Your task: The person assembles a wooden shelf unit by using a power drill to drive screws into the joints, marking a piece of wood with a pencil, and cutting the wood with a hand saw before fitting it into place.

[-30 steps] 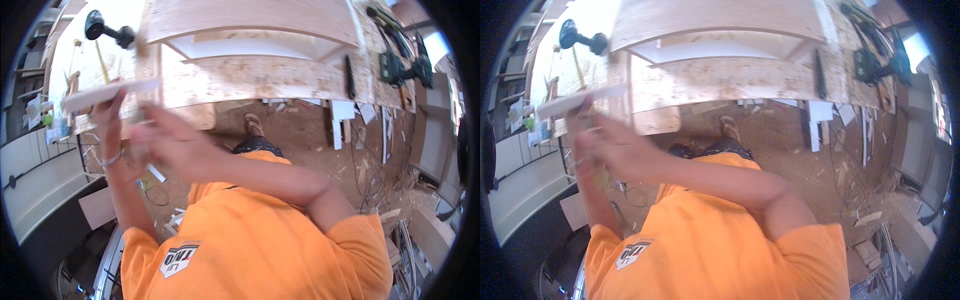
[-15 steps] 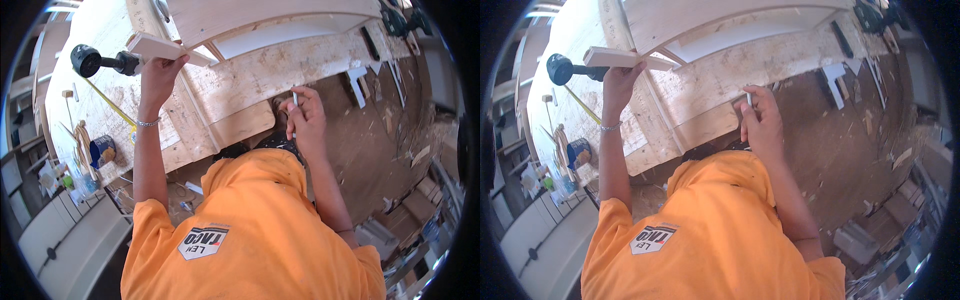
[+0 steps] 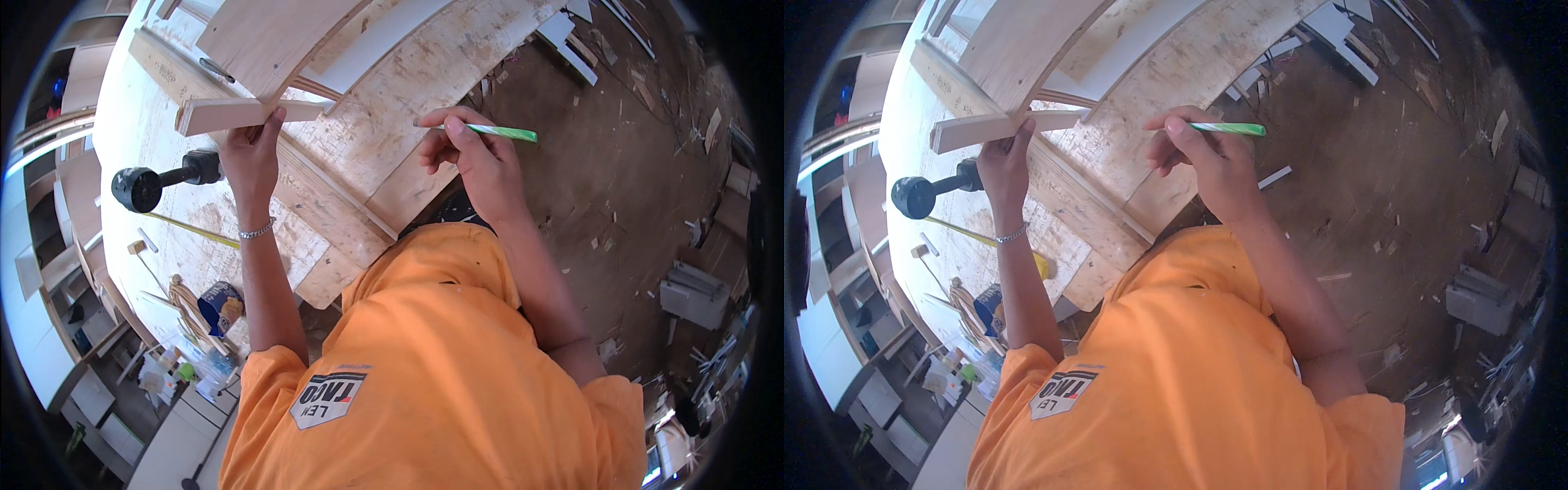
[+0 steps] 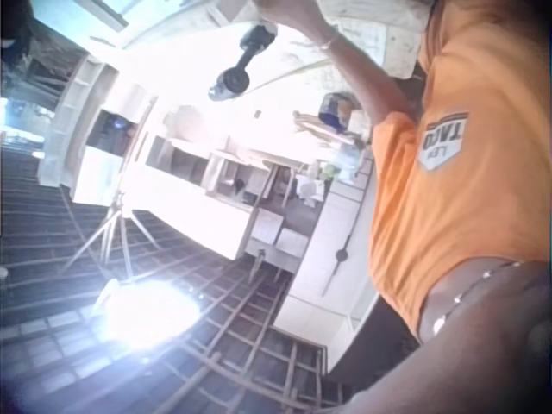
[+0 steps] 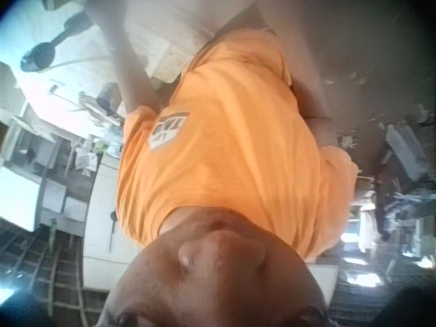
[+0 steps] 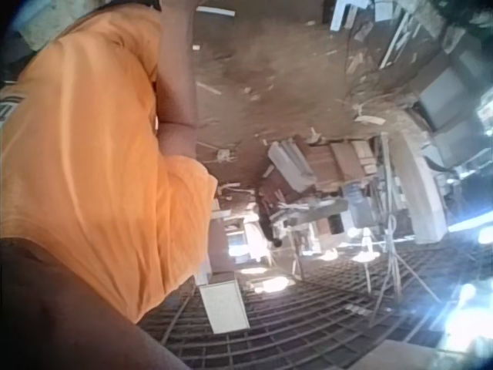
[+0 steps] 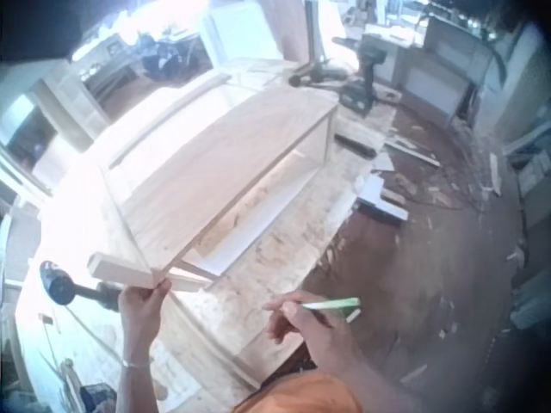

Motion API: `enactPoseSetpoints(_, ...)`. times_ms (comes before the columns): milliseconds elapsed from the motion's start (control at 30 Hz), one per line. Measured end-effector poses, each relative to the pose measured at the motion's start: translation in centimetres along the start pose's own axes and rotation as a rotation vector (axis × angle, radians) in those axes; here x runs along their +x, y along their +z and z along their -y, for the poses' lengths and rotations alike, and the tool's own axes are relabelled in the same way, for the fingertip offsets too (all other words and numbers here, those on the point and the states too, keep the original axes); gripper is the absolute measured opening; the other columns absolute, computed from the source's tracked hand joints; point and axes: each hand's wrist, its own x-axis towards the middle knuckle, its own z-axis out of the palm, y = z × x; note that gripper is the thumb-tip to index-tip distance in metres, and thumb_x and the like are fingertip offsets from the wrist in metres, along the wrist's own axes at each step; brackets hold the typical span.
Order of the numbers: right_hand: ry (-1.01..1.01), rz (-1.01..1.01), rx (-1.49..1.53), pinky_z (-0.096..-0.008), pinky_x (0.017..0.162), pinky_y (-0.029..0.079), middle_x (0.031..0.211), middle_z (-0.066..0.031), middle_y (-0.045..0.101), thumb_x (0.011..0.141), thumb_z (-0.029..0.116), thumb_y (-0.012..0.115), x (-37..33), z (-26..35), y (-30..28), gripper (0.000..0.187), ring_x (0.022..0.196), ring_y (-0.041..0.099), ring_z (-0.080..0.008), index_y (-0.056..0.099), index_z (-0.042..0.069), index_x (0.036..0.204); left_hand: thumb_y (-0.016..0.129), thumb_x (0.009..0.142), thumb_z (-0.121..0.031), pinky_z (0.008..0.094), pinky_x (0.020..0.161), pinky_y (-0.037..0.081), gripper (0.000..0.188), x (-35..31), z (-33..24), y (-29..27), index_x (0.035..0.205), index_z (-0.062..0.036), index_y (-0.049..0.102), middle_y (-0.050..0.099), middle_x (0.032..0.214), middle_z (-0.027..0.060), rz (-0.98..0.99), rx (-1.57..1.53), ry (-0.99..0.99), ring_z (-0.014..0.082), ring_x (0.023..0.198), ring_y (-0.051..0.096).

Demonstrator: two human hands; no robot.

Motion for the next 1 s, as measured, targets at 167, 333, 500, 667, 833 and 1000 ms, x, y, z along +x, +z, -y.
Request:
enactPoseSetpoints(167, -0.013, -0.043, 0.060, -0.0302, 0.073, 0.054, 0.095, -0.0101, 0.069, 0.108, 0.026, 0.054, 0.8, -2.0, 0.4, 0.034, 0.082, 0.065, -0.0150, 0.065, -0.004, 0.120, 0.078, 0.094, -0.016, 0.0293, 0.100, 0.048, 0.045, 0.3, -0.3, -0.3, 0.125, 0.0131, 0.064, 0.073, 0.119, 0.0173, 0.095, 0.038, -0.009, 0.0159, 0.112, 0.065)
enactPoseSetpoints(333, -0.039, -0.096, 0.015, -0.0288, 0.073, 0.056, 0.096, -0.0092, 0.070, 0.105, 0.018, 0.057, 2.6, -4.1, 0.2, 0.019, 0.083, 0.068, -0.0144, 0.063, 0.001, 0.112, 0.076, 0.095, -0.015, 0.0282, 0.100, 0.048, 0.044, 0.1, -0.5, -0.4, 0.127, 0.0134, 0.063, 0.073, 0.120, 0.0150, 0.091, 0.089, -0.039, 0.0149, 0.110, 0.066)
enactPoseSetpoints(500, 0.018, -0.052, -0.012, -0.0281, 0.074, 0.056, 0.094, -0.0077, 0.070, 0.104, 0.015, 0.058, 3.8, -5.4, -0.3, 0.013, 0.083, 0.068, -0.0137, 0.061, 0.003, 0.109, 0.075, 0.096, -0.014, 0.0278, 0.098, 0.049, 0.040, 0.1, -0.3, -0.5, 0.124, 0.0134, 0.065, 0.074, 0.116, 0.0140, 0.108, 0.056, -0.006, 0.0145, 0.106, 0.066)
enactPoseSetpoints(667, 0.033, 0.003, -0.068, -0.0278, 0.074, 0.056, 0.095, -0.0070, 0.070, 0.104, 0.017, 0.057, 4.2, -5.5, -0.8, 0.015, 0.084, 0.068, -0.0128, 0.062, 0.003, 0.109, 0.075, 0.096, -0.012, 0.0282, 0.099, 0.048, 0.038, -0.1, -0.1, -0.3, 0.124, 0.0121, 0.065, 0.074, 0.117, 0.0127, 0.094, 0.044, -0.013, 0.0137, 0.108, 0.066)
enactPoseSetpoints(833, 0.031, 0.023, -0.054, -0.0288, 0.075, 0.056, 0.097, -0.0075, 0.070, 0.105, 0.016, 0.055, 4.8, -5.7, -2.0, 0.017, 0.086, 0.068, -0.0133, 0.063, 0.002, 0.111, 0.078, 0.095, -0.017, 0.0256, 0.090, 0.050, 0.034, -0.1, -0.5, -0.1, 0.114, 0.0100, 0.069, 0.075, 0.105, 0.0102, 0.074, 0.163, -0.005, 0.0099, 0.097, 0.065)
enactPoseSetpoints(1000, 0.008, -0.002, -0.011, -0.0291, 0.074, 0.057, 0.096, -0.0080, 0.071, 0.104, 0.019, 0.057, 5.7, -5.9, -2.4, 0.020, 0.085, 0.069, -0.0140, 0.064, 0.001, 0.109, 0.080, 0.094, -0.019, 0.0244, 0.086, 0.051, 0.033, 0.2, 1.1, 0.2, 0.110, 0.0084, 0.072, 0.076, 0.099, 0.0101, 0.053, 0.147, 0.069, 0.0096, 0.093, 0.067)
